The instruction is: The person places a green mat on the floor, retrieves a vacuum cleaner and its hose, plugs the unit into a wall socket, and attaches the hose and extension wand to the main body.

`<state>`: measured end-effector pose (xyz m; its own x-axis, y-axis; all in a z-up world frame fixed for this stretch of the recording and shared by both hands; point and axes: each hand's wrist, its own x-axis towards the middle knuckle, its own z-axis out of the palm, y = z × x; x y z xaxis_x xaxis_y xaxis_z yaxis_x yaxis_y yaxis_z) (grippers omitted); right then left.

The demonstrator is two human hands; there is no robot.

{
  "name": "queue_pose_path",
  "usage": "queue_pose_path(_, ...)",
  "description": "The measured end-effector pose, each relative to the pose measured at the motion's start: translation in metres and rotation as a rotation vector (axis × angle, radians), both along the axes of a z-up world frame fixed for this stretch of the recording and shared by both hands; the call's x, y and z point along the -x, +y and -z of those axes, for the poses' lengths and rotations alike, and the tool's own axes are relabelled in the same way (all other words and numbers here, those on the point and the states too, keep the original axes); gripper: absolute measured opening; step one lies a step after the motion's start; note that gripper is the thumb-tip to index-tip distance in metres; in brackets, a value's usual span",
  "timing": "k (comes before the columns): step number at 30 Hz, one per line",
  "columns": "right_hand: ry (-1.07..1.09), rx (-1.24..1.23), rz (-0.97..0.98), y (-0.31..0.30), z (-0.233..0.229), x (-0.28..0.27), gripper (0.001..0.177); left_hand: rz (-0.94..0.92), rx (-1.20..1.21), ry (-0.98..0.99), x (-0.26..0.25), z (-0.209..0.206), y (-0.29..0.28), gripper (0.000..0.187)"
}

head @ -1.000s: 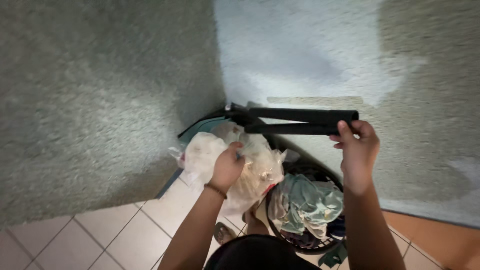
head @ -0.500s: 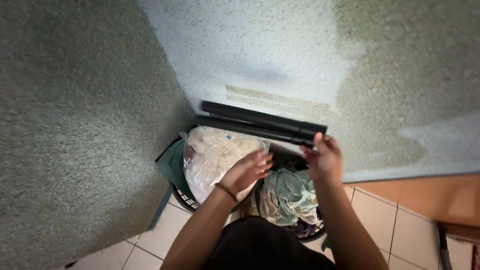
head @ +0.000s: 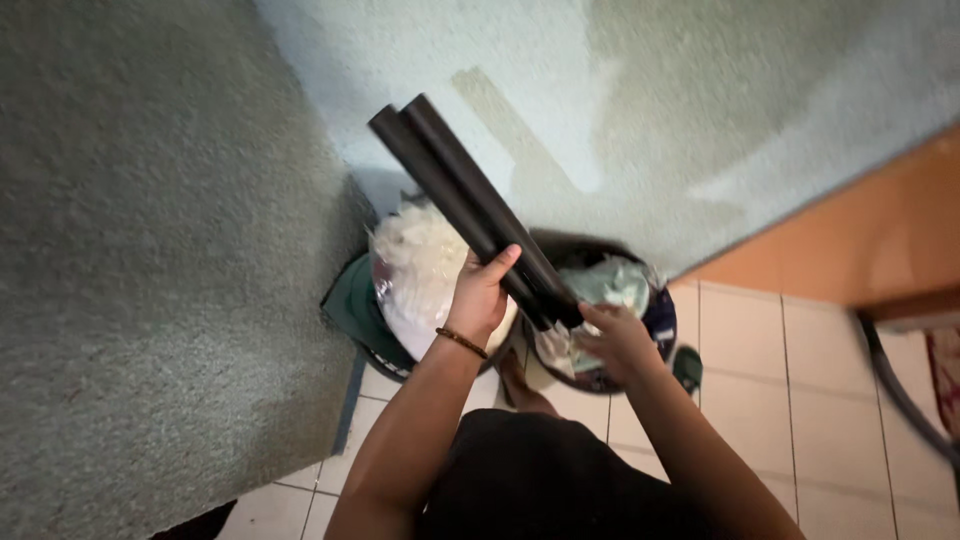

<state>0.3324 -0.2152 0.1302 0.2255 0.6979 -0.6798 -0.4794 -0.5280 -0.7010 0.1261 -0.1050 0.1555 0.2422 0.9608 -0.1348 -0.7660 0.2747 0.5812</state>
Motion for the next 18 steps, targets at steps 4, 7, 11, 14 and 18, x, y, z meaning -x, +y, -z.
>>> queue_pose_path(4, -0.809, -0.414, -0.140, -0.055, -0.021, 0.009, 0.070, 0.203, 0.011, 0.058, -0.016, -0.004, -0.061, 0.030)
queue_pose_path(7, -0.861, -0.460, -0.244, -0.084, -0.042, 0.009, 0.067, 0.376, 0.017, 0.128, -0.047, -0.012, -0.095, 0.033)
queue_pose_path(11, -0.983, -0.280, -0.115, -0.149, -0.054, -0.019, 0.063, 0.437, 0.043, 0.409, -0.098, -0.022, -0.119, 0.032)
queue_pose_path(14, -1.127, -0.093, -0.009, -0.210, -0.053, -0.055, 0.062, 0.215, 0.117, 0.019, -0.126, -0.015, -0.102, 0.032)
queue_pose_path(18, -1.256, 0.241, -0.081, -0.303, -0.047, -0.088, 0.061, 0.032, 0.606, -0.171, -0.159, -0.004, -0.063, 0.043)
